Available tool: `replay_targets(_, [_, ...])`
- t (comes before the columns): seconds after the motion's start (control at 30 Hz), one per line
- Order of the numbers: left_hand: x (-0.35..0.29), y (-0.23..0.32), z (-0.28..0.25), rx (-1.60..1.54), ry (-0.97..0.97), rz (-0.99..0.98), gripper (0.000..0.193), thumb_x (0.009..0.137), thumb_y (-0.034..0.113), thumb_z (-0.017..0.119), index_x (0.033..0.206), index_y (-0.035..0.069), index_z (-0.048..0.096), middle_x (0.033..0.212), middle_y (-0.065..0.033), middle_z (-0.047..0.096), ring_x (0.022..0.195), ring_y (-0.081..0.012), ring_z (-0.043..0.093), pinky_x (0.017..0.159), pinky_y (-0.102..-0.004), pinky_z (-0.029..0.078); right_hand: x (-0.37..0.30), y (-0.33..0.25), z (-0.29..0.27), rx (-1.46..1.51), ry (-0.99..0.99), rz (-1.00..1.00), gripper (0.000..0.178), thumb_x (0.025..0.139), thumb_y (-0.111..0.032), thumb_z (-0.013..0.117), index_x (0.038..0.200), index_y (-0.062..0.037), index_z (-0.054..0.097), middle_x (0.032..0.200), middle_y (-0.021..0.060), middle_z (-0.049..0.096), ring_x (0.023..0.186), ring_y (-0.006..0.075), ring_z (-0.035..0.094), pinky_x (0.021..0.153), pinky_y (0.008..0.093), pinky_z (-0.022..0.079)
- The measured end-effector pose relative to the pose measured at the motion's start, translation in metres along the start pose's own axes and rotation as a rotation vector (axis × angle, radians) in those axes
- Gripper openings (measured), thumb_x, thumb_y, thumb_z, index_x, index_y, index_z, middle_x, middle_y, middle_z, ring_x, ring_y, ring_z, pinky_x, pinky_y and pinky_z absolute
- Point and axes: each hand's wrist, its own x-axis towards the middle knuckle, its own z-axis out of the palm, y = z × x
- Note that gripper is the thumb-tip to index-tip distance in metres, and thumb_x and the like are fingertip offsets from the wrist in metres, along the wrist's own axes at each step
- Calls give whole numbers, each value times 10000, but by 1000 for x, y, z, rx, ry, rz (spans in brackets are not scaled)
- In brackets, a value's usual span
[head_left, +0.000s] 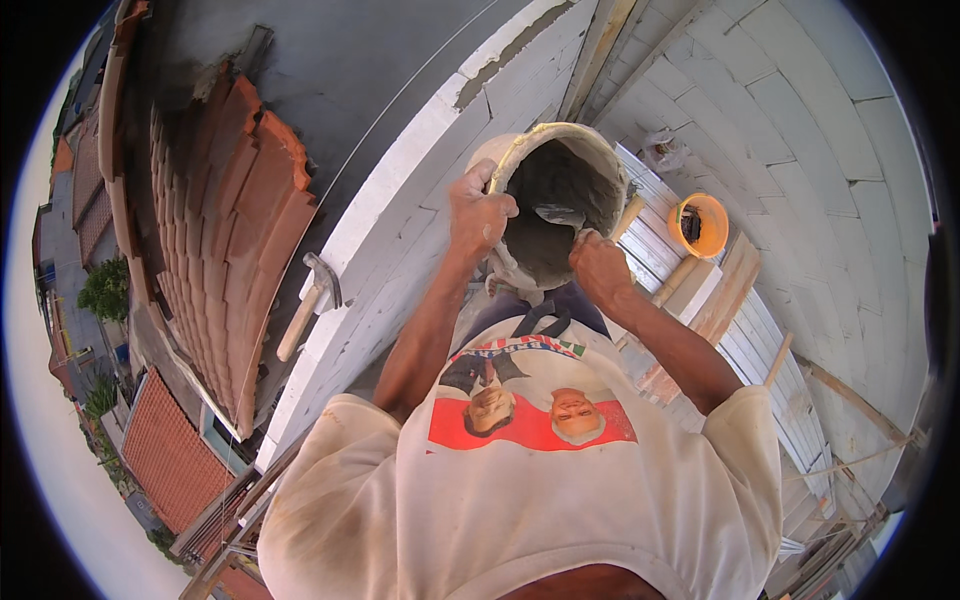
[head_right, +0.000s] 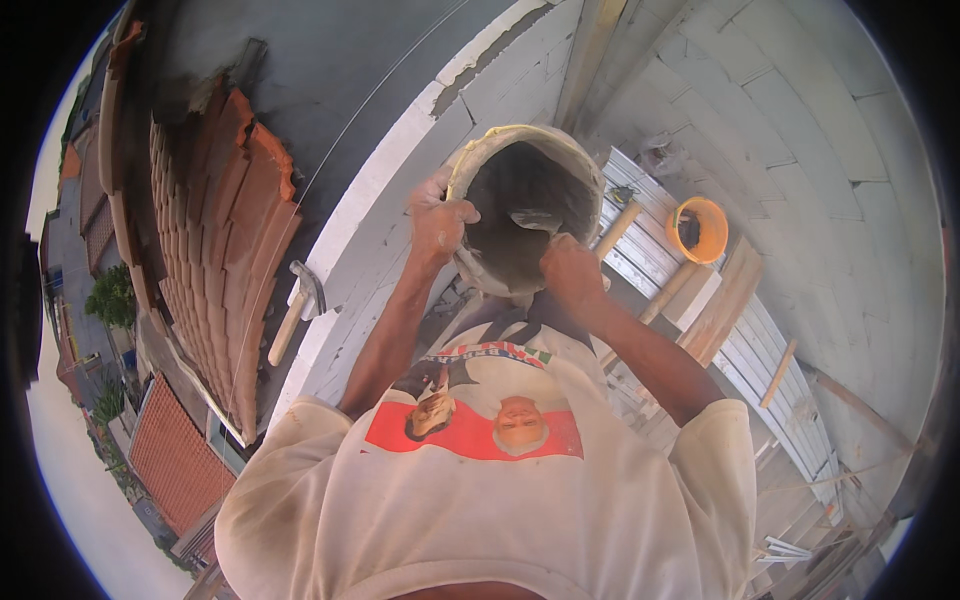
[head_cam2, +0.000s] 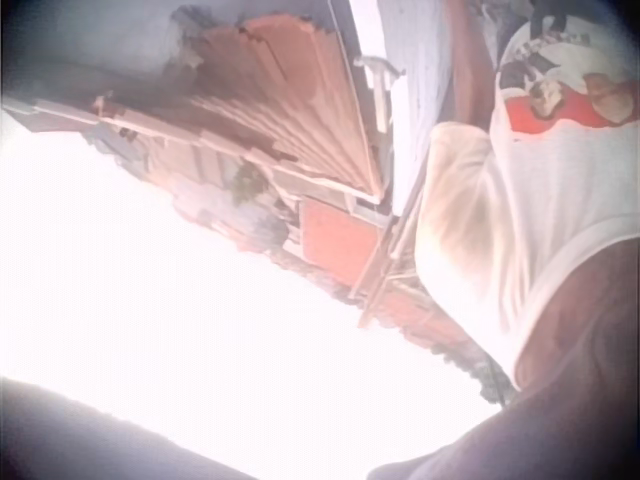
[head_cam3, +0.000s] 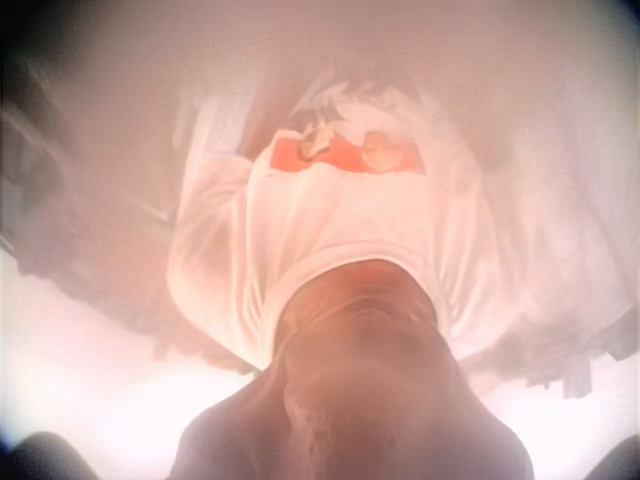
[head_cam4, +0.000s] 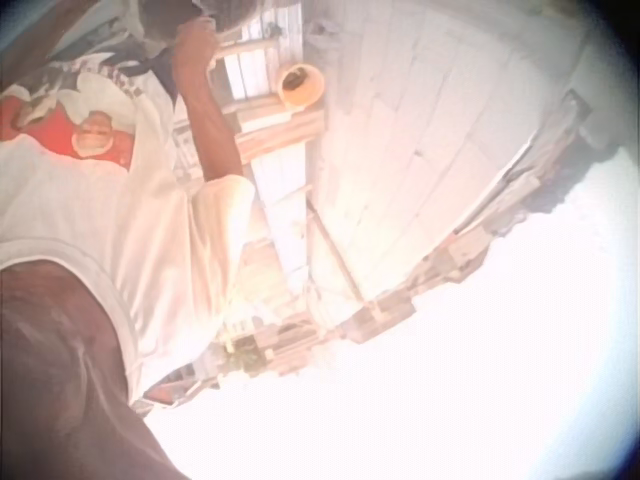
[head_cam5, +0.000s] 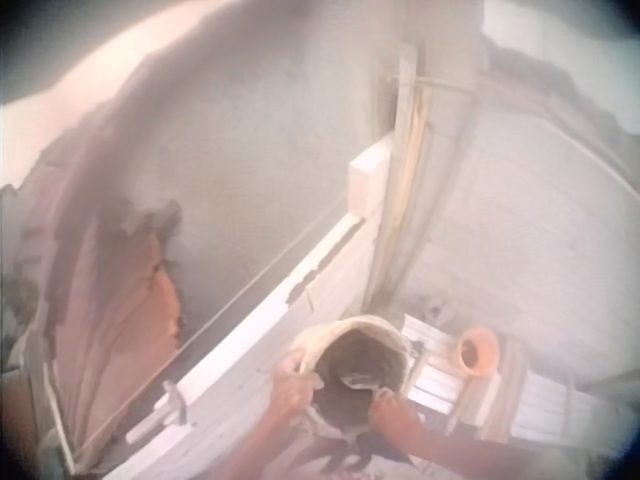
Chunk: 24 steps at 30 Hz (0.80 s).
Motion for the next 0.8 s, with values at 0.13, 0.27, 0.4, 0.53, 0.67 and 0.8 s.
replay_targets(0.13, [2, -17, 12, -105, 43, -3, 186, 649, -41, 622, 815, 30, 578, 709, 42, 456, 640, -84, 435, 564, -270, 391, -2, 5, -10, 270, -218, -127, 179, 855, -83, 648, 999, -4, 720, 863, 161, 704, 779, 294, 727, 725, 392, 618])
replay_targets(0.27, [-6, -38, 13, -160, 142, -89, 188, 655, -48, 615, 818, 40, 587, 721, 44, 459, 643, -85, 432, 567, -271, 393, 5, 31, -28, 866, -502, -100, 201, 856, -141, 665, 969, 26, 672, 768, 136, 658, 664, 267, 663, 632, 374, 554])
replay_targets(0.4, [-13, -68, 0, -253, 265, -155, 367, 652, -92, 608, 1001, 2, 671, 793, 17, 550, 661, -101, 500, 584, -262, 443, 7, 51, -14, 1455, -815, 69, 185, 933, -157, 679, 1010, 8, 646, 674, 19, 555, 493, 105, 503, 424, 280, 415])
replay_targets(0.53, [-35, -78, -15, -360, 442, -275, 421, 663, -129, 589, 1057, -3, 665, 836, -12, 595, 691, -139, 556, 605, -288, 480, 14, 57, 2, 1643, -790, 143, 141, 977, -121, 635, 1043, 4, 639, 636, -2, 519, 427, 75, 438, 356, 248, 355])
replay_targets(0.67, [-70, -112, -21, -463, 645, -383, 383, 686, -104, 588, 1049, 14, 628, 851, -39, 577, 713, -176, 575, 621, -340, 499, 49, 63, 19, 1966, -625, 62, 162, 983, -105, 609, 1099, 8, 615, 675, 16, 543, 441, 81, 445, 380, 255, 377])
replay_targets(0.8, [-109, -133, -25, -474, 904, -482, 368, 687, -82, 598, 1040, 22, 607, 848, -45, 566, 715, -196, 586, 629, -353, 504, 109, 53, 27, 1908, -249, 8, 134, 990, -95, 581, 1097, -20, 608, 697, 12, 547, 500, 73, 474, 455, 250, 402])
